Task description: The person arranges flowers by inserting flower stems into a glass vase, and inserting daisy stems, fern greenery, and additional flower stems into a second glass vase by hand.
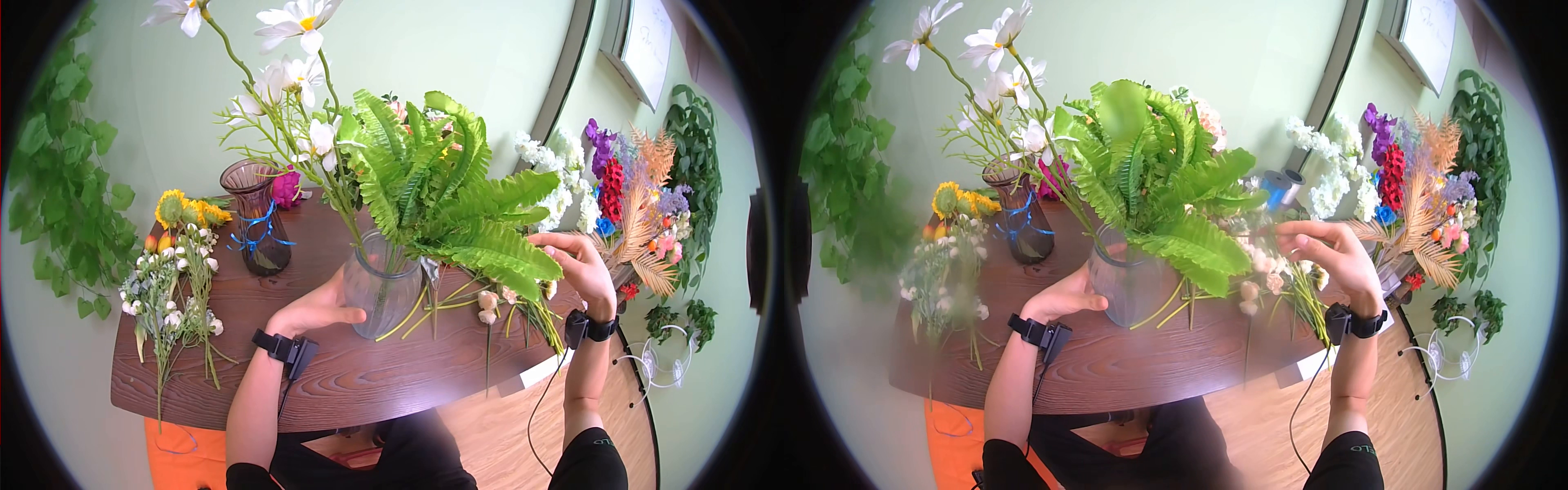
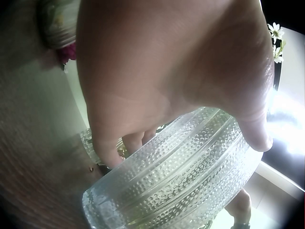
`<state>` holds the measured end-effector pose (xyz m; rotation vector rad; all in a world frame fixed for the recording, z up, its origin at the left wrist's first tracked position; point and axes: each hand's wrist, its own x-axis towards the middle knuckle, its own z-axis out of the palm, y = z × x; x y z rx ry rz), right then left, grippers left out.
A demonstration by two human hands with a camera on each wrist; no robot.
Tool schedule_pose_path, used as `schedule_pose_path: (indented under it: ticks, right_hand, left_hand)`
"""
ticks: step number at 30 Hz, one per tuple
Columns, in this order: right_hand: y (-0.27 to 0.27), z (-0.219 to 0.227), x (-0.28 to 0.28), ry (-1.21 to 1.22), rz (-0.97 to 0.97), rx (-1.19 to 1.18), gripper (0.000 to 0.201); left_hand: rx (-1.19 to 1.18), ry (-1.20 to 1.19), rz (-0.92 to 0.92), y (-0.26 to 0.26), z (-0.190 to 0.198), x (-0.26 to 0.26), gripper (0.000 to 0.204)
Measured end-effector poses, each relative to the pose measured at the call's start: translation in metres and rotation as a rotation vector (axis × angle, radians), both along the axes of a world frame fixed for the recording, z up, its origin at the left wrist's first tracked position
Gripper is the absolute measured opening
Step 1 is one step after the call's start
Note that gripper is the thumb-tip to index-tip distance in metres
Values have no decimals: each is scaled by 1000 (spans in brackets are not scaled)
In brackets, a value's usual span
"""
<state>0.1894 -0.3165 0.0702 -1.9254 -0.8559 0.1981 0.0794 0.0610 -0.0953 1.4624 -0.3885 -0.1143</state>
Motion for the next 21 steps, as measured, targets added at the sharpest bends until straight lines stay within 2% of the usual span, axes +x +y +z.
schedule_pose_path:
  ticks: [3,13,15,16,21]
  right_hand:
    - [0,1,-3,36,-1,23,25]
    - [-11,1,-1,110,-9,183,23]
    - [-17,0,1,38,-124,286,22]
    - [-21,0,2,37,-123,287,22]
    - [-53,-6,7,-106,-296,735,28]
  left_hand:
    - [-5,-2,-2,0,0,0,125]
    - [7,-4,16,-1,1,0,127]
    - [6,-5,17,-1,1,0,127]
    - [4,-5,17,-1,2,0,127]
    - [2,-27,-67,2,3,-1,116]
